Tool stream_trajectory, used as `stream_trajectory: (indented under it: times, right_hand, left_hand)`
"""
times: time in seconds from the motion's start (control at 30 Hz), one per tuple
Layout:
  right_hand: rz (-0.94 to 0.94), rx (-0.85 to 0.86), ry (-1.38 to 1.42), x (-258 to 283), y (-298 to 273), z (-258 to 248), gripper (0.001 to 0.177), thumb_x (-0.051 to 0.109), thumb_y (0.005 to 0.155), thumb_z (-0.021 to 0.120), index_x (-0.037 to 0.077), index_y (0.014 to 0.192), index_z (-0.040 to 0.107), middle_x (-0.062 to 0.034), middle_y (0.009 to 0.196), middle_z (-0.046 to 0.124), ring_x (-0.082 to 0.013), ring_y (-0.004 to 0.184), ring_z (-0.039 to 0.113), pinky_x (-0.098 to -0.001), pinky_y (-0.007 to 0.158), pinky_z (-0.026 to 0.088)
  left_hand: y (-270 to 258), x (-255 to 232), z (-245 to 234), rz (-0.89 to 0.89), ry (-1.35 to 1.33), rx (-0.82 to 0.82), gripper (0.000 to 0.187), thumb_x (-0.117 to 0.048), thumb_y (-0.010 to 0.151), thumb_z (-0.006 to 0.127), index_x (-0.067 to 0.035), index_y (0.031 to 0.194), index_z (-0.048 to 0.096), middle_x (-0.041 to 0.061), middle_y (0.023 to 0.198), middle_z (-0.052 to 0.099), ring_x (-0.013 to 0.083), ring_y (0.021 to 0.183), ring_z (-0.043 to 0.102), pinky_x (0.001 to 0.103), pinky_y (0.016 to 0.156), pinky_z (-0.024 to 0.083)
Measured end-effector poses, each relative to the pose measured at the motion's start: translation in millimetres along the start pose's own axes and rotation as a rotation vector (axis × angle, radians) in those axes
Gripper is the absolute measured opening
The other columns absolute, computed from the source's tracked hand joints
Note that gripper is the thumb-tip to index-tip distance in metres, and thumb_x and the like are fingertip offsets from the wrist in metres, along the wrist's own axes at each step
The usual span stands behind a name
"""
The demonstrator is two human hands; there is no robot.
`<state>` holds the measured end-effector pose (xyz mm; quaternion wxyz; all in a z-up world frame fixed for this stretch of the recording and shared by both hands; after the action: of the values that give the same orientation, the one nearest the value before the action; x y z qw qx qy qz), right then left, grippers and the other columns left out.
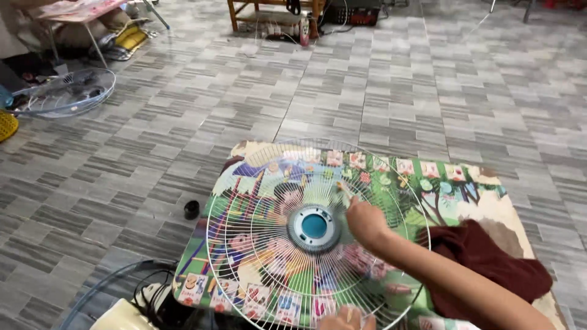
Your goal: The person cleans a disassembled electric fan cage using a cloth and a small brush.
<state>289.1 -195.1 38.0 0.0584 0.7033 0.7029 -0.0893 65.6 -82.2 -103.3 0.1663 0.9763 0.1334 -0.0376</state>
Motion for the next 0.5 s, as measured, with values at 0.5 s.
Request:
stream_trajectory:
  times: [0.5]
  right_hand:
    - [-0.057, 0.102, -0.360, 50.5, -22.3, 2.2, 0.054, 0.008, 0.102, 0.054, -0.003, 0.153, 0.041, 0.0009, 0.075, 0.069, -0.0026, 0.057, 0.058, -0.0213, 0.040, 0.049]
  left_hand:
    - [48.4, -27.0, -94.5, -0.296, -0.290, 0.193, 0.046, -0.015, 0.093, 0.056, 0.006, 0.133, 0.065, 0.049, 0.111, 0.060, 0.0674, 0.094, 0.063, 0.075, 0.053, 0.053]
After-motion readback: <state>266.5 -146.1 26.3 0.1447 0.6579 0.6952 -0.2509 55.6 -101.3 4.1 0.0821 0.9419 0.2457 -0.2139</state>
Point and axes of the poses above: each hand's wrist, its own y-axis towards the middle knuckle, its own z-axis out of the palm, x = y × z, the point moved 7 cm from there along y, towards the middle knuckle
